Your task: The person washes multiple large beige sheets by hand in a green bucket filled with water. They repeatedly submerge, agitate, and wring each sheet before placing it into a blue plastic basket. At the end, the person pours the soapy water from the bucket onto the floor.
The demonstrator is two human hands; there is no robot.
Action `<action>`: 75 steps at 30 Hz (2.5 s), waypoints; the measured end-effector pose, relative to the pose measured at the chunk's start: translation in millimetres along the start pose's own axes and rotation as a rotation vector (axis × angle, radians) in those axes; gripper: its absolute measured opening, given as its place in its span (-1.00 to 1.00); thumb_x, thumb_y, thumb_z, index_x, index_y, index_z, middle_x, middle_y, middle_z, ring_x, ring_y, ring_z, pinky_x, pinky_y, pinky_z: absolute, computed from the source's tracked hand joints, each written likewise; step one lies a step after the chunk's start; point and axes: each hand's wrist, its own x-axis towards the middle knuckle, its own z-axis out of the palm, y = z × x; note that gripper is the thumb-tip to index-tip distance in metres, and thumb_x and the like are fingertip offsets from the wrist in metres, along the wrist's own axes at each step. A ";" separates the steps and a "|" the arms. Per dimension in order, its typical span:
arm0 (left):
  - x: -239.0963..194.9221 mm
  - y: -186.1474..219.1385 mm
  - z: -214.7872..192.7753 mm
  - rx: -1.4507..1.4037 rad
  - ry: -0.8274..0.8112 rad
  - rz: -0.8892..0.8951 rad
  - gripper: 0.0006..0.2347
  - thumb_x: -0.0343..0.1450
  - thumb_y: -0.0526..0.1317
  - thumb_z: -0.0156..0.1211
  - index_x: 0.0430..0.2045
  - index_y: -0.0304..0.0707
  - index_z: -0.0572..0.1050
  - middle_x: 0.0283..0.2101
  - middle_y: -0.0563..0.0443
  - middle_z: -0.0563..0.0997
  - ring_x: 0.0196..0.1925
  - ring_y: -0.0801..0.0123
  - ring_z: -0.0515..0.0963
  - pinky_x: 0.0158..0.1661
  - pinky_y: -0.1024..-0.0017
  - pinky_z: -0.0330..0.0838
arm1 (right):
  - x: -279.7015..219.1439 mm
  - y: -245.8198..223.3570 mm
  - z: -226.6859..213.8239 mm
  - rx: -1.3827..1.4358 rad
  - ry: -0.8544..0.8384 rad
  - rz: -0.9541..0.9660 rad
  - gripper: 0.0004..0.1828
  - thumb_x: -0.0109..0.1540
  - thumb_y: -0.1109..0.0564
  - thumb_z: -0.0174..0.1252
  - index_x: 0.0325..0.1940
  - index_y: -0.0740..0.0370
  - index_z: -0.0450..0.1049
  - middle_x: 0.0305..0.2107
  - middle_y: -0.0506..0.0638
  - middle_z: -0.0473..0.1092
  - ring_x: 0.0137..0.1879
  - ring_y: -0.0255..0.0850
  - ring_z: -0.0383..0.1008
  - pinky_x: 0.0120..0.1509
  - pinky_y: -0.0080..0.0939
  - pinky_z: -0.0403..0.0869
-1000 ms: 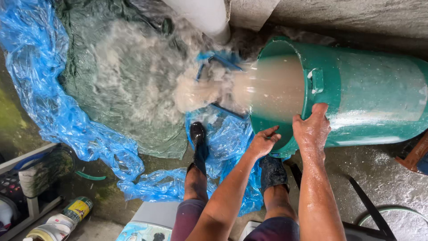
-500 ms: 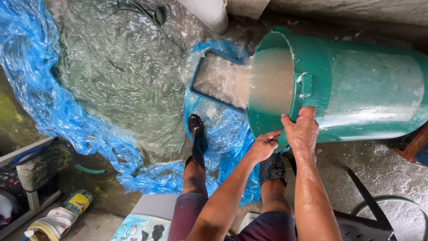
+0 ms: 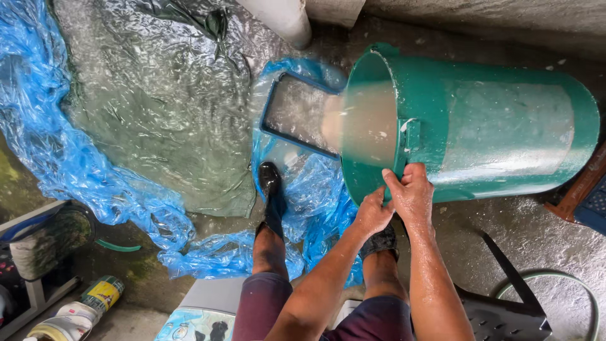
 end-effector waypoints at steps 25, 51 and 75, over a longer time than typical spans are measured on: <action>50.4 75.4 -20.3 0.374 0.082 0.181 -0.14 0.32 -0.37 0.21 0.50 -0.18 -0.22 0.22 -0.43 0.33 0.15 -0.34 0.44 -0.05 -0.01 0.49 | 36.9 -25.2 -17.3 -0.196 -0.194 0.058 -0.71 0.33 0.03 0.01 -0.09 0.19 0.60 -0.29 0.25 0.55 -0.18 0.15 0.60 -0.06 0.13 0.48; 48.9 91.4 9.5 0.414 0.280 0.044 -0.28 0.49 -0.39 0.11 0.51 -0.29 -0.21 -0.05 -0.38 0.37 -0.10 -0.25 0.50 -0.18 -0.02 0.47 | 71.2 80.9 -109.0 -0.004 0.212 0.244 -0.57 0.37 0.07 -0.02 0.31 0.21 0.40 0.19 0.27 0.39 0.18 0.05 0.51 0.22 0.11 0.51; 77.3 93.1 13.3 0.368 0.508 0.063 -0.51 0.53 -0.24 0.07 0.38 -0.33 0.14 -0.02 -0.36 0.49 -0.16 -0.23 0.60 -0.25 -0.02 0.52 | 141.7 -13.2 -27.3 0.447 -0.246 0.051 -0.55 0.28 0.03 0.25 0.16 0.34 0.42 -0.26 0.03 0.55 -0.26 -0.30 0.58 -0.25 -0.28 0.55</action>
